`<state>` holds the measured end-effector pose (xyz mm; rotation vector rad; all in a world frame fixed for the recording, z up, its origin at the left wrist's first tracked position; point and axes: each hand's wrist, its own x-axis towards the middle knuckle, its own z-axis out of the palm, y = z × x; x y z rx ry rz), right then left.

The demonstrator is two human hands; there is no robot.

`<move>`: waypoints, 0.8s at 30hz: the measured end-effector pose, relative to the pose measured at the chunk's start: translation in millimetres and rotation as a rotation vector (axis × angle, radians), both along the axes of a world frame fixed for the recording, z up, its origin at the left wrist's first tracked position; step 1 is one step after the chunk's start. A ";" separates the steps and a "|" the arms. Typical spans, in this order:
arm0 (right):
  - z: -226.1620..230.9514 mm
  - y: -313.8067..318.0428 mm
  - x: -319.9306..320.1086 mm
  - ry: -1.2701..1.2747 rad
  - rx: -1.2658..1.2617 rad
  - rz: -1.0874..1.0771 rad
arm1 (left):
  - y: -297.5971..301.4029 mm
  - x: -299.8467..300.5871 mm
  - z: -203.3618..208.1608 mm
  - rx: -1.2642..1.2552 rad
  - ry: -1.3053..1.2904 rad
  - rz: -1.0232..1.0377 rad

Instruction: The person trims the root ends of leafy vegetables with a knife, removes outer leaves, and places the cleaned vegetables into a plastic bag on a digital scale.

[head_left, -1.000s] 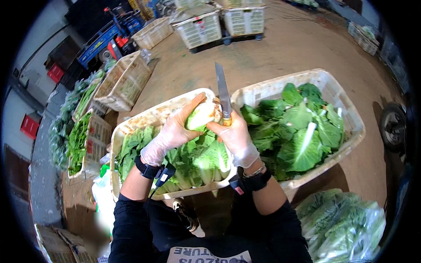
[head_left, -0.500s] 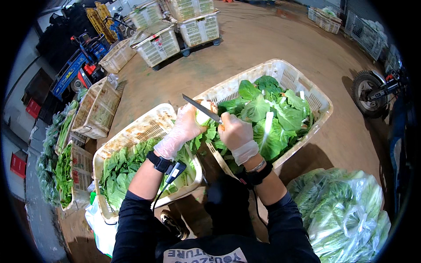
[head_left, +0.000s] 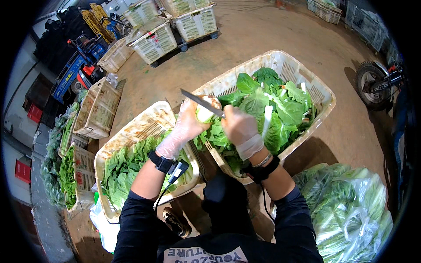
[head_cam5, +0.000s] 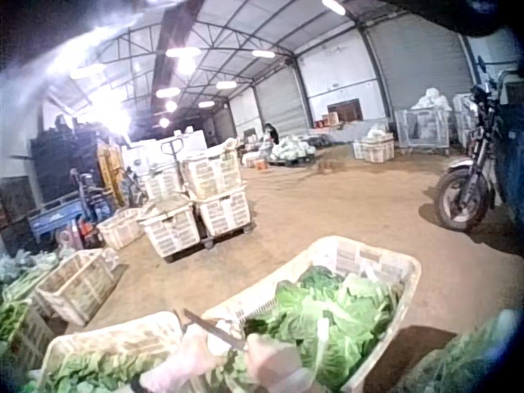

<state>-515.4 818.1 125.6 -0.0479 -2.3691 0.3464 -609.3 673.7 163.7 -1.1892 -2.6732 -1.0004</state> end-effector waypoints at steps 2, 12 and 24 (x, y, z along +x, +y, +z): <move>-13.6 15.3 -1.9 -0.152 0.140 -0.086 | 3.7 7.2 18.0 -0.109 -0.085 0.055; 5.2 28.9 20.3 -0.274 -0.859 0.133 | -3.4 -4.6 28.3 -0.030 -0.333 -0.082; 17.0 66.0 -6.9 -0.088 -0.417 -0.058 | -24.7 -21.4 33.6 0.094 -0.954 -0.509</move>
